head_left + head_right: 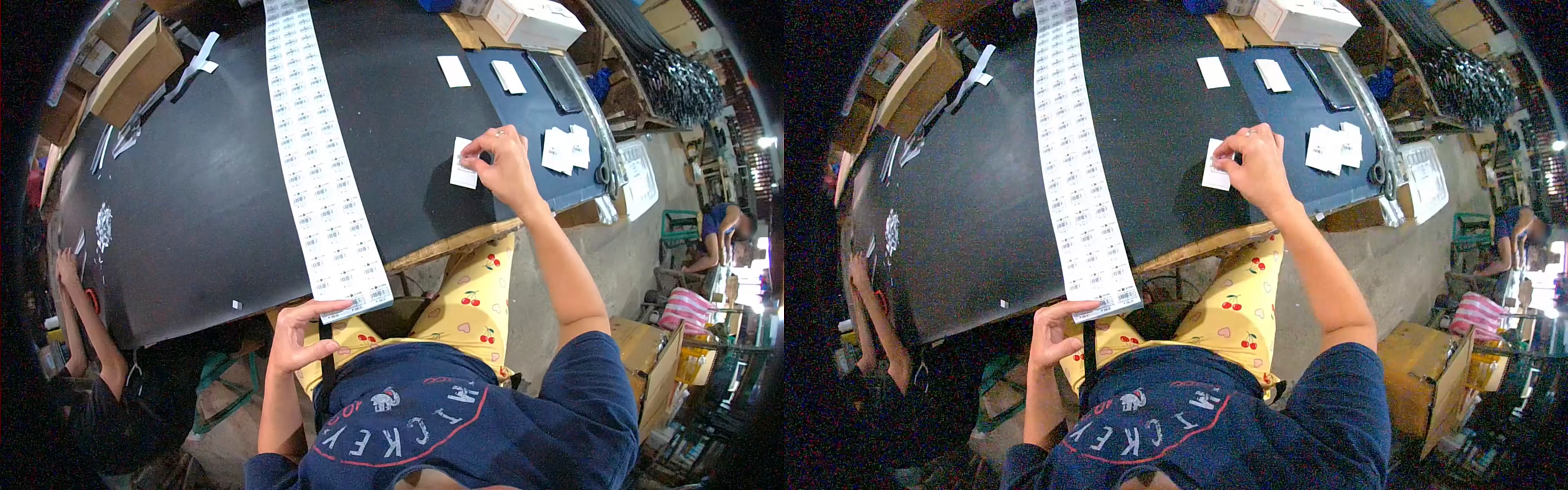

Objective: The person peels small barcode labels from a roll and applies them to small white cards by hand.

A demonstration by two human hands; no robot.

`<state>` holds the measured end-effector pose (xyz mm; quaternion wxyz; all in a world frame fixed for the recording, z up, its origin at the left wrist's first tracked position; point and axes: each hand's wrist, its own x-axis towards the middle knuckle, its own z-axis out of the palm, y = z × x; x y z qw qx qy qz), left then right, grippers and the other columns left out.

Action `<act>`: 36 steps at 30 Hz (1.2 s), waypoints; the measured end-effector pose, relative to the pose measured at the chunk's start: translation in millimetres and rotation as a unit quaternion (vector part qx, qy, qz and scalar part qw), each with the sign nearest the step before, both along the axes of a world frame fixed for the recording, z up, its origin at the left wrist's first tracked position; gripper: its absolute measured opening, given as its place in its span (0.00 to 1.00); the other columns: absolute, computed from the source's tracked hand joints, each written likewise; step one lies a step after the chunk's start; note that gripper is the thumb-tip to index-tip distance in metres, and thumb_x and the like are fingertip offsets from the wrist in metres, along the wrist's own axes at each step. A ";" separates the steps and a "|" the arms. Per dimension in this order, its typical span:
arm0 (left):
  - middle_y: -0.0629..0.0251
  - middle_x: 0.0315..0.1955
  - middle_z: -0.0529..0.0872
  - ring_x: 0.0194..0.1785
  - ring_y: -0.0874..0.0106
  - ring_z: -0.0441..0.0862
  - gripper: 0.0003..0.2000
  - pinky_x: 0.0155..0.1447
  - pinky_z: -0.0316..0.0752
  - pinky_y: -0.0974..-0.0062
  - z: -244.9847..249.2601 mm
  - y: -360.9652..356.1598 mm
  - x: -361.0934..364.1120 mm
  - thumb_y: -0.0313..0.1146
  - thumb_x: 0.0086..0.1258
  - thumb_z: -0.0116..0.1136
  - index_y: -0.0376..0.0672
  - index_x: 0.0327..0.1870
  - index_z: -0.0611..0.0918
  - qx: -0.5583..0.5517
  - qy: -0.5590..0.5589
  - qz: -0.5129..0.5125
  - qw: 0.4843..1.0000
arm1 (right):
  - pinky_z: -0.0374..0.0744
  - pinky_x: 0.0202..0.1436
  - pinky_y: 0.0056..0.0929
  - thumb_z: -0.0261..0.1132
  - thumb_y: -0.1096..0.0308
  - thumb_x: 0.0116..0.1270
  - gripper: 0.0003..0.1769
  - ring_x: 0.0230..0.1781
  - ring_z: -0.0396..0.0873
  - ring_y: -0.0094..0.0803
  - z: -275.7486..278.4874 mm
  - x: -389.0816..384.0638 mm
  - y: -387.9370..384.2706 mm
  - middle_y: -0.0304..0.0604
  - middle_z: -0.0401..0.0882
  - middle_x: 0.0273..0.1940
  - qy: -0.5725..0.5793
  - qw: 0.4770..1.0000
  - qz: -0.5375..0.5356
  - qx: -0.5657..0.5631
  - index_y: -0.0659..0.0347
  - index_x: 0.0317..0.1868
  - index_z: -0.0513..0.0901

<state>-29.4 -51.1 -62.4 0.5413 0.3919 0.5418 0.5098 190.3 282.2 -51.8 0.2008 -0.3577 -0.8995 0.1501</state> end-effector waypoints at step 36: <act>0.51 0.48 0.85 0.55 0.65 0.80 0.29 0.63 0.67 0.69 5.9 0.5 4.6 0.46 0.51 0.70 0.31 0.50 0.83 -0.005 0.010 0.023 1.000 | 0.28 0.78 0.51 0.29 0.27 0.65 0.44 0.79 0.34 0.38 -2.8 36.4 26.9 0.30 0.46 0.77 -0.297 0.902 0.283 0.136 0.40 0.75 0.53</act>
